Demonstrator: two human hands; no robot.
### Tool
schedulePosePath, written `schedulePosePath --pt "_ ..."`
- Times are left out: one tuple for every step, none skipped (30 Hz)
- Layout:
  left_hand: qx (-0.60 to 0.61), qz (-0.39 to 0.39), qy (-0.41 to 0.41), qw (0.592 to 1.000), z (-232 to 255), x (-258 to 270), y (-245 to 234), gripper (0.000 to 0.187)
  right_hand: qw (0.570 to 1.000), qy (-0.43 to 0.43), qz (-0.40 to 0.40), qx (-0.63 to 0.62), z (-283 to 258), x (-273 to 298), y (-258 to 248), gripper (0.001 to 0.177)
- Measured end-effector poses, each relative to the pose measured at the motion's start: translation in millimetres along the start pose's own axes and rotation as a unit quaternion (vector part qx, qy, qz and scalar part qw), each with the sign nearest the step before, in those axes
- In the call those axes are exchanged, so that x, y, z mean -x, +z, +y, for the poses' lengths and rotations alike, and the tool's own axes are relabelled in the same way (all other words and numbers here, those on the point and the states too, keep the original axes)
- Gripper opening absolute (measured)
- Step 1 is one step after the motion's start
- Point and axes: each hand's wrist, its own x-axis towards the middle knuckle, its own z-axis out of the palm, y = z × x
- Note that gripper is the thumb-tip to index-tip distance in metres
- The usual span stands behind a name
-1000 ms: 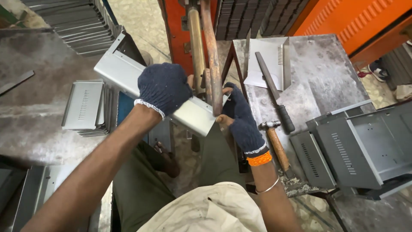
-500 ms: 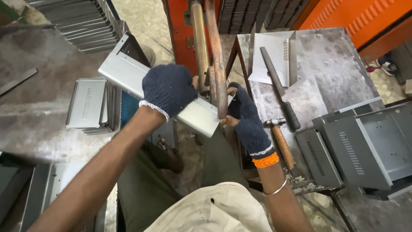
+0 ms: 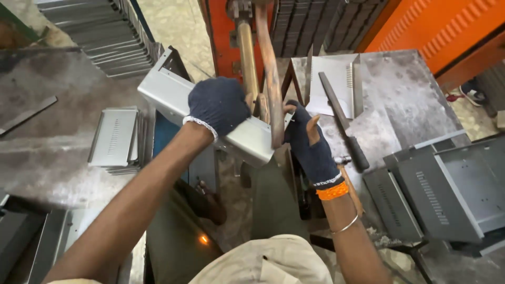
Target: Spot welding and manual finishing of metal enclosure chassis in a manufacturing facility.
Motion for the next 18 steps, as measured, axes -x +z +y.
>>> schedulePosePath --pt "-0.001 0.001 -0.001 1.0 0.8 -5.9 2.3 0.034 1.0 -0.002 -0.001 0.0 5.7 -5.0 0.6 0.065" --pt "0.002 -0.02 -0.017 1.0 1.6 -12.7 4.9 0.03 1.0 -0.014 0.015 -0.014 11.7 -10.9 0.7 0.071" --pt "0.004 -0.041 -0.033 0.999 2.3 -19.0 7.9 0.025 0.999 -0.025 0.031 -0.028 17.8 -16.2 1.1 0.077" --pt "0.005 -0.042 -0.035 0.998 1.4 -21.4 9.9 0.025 0.999 -0.024 0.029 -0.029 23.7 -14.1 1.4 0.077" --pt "0.002 -0.028 -0.007 1.0 0.3 -22.9 12.1 0.025 0.973 0.016 0.017 -0.228 29.5 -11.2 2.2 0.075" --pt "-0.002 -0.014 0.017 1.0 -2.5 -24.3 13.7 0.026 0.906 0.056 0.003 -0.419 35.5 -10.4 4.1 0.079" --pt "-0.002 -0.014 0.012 1.0 -2.3 -21.9 10.3 0.026 0.906 0.058 -0.002 -0.42 54.2 -11.4 3.2 0.079" --pt "0.006 -0.018 0.023 1.0 -1.5 -21.2 5.7 0.025 0.921 0.044 0.01 -0.388 72.8 -13.3 2.3 0.088" --pt "0.013 -0.022 0.034 0.999 0.0 -19.9 0.9 0.025 0.934 0.029 0.022 -0.355 91.0 -14.8 1.0 0.098" --pt "0.014 -0.024 0.036 0.999 -1.8 -17.3 4.4 0.025 0.934 0.031 0.024 -0.354 91.5 -8.3 2.4 0.098" --pt "0.003 -0.029 0.043 0.999 -3.3 -14.5 7.0 0.026 0.964 0.036 0.027 -0.264 91.0 -1.6 3.6 0.096" --pt "-0.01 -0.027 0.052 0.998 -5.9 -17.1 5.8 0.027 0.985 0.034 0.028 -0.169 90.0 -3.4 3.1 0.095" --pt "-0.011 -0.021 0.055 0.998 -3.9 -17.1 4.0 0.027 0.985 0.029 0.03 -0.166 72.7 -1.8 5.1 0.095" --pt "0.007 -0.03 0.052 0.998 -2.6 -11.8 3.9 0.029 0.975 0.029 0.029 -0.218 56.0 4.1 9.9 0.094" --pt "0.025 -0.039 0.05 0.998 -1.3 -5.7 4.5 0.031 0.962 0.03 0.028 -0.269 39.9 11.2 15.1 0.093" --pt "0.022 -0.036 0.049 0.998 -3.9 -5.6 0.4 0.031 0.962 0.026 0.027 -0.27 29.4 7.1 12.1 0.093" --pt "0.027 -0.038 0.047 0.998 -6.1 -5.9 -2.9 0.035 0.972 0.053 0.025 -0.229 19.7 3.2 8.5 0.088" --pt "0.036 -0.051 0.048 0.997 -2.6 -2.0 -1.2 0.039 0.978 0.091 0.029 -0.186 9.5 10.3 2.3 0.083"
